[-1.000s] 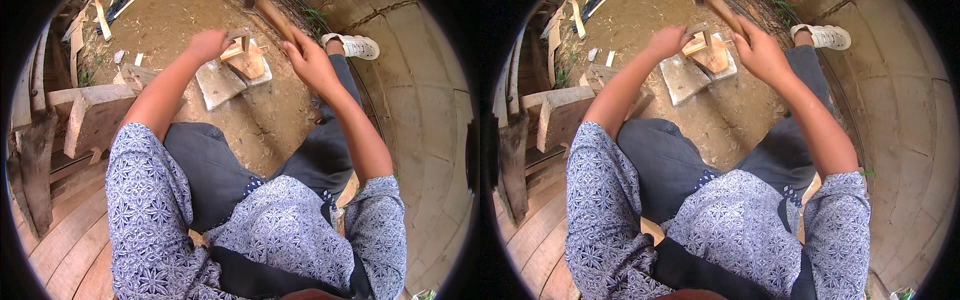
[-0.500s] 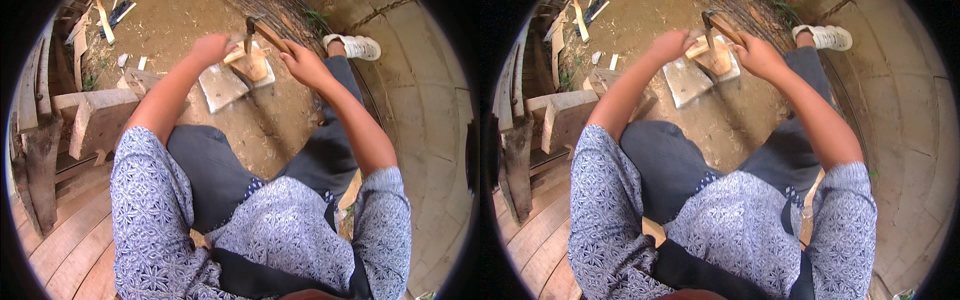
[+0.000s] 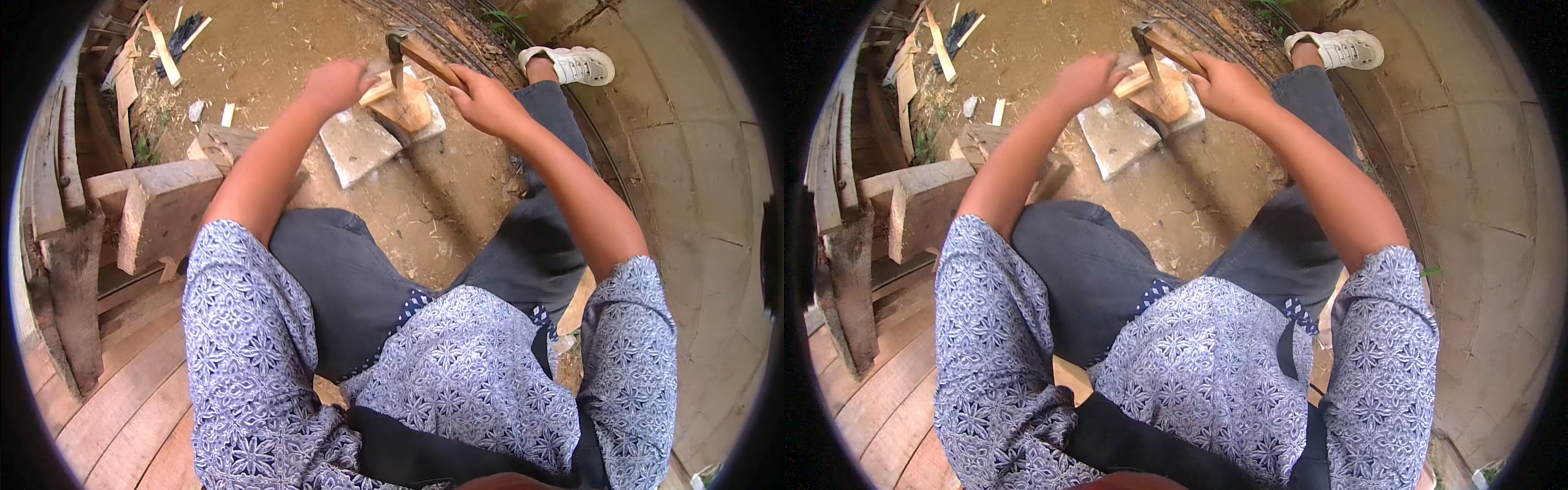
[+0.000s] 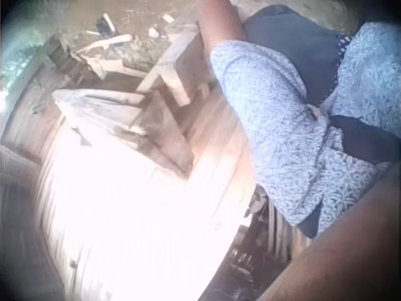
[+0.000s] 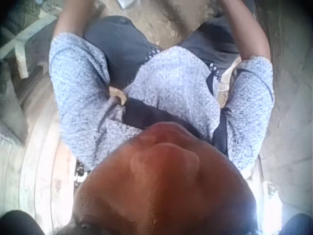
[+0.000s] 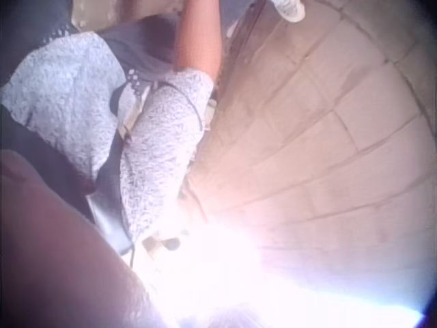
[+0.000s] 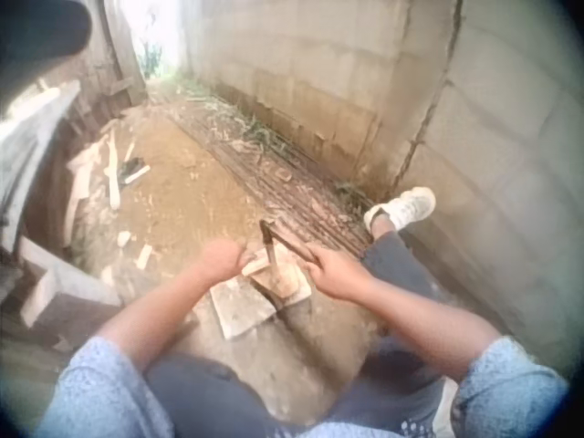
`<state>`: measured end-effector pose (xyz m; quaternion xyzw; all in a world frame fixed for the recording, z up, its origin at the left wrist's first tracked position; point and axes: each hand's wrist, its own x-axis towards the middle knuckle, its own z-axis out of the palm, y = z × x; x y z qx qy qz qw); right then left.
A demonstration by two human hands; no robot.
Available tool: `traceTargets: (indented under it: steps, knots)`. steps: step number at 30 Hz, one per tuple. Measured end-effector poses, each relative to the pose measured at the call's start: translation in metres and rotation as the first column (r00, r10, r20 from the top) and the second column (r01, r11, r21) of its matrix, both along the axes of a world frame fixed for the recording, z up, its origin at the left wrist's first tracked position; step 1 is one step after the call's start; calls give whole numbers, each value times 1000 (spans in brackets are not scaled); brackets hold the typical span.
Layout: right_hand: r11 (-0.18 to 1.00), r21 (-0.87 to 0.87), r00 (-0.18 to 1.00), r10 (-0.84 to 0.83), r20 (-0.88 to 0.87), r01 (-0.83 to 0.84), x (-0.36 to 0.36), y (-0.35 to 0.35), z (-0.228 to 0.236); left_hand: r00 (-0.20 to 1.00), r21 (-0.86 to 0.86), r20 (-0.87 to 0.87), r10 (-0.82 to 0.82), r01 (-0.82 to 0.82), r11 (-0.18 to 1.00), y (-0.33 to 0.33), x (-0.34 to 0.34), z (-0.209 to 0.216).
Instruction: The person assembles a small rectangular wooden frame by hammering nails into the corners of four wooden pieces. They then use a hand saw to cut a small wooden block and fit it into the frame.
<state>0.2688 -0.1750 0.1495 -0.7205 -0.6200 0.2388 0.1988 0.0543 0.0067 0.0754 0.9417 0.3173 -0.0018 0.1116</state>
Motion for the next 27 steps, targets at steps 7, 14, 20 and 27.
traceTargets:
  steps: [7, 14, 20, 27]
  knots:
    - [997, 4, 992, -73, -103, 73, 7, -14, -7, 999, -52, -36, 29, -31, 998, 0, -2, 6]
    - [936, 9, 767, -282, -577, 351, -1, -62, 15, 982, -240, 110, -150, 173, 955, -40, -17, 73]
    - [943, 187, 472, 37, -881, 275, -2, -111, 45, 874, -243, 447, -188, 321, 915, -118, -47, 163]
    - [926, 323, 643, 126, -755, 198, -3, -149, 96, 739, -310, 669, 77, 183, 933, -204, -52, 211]
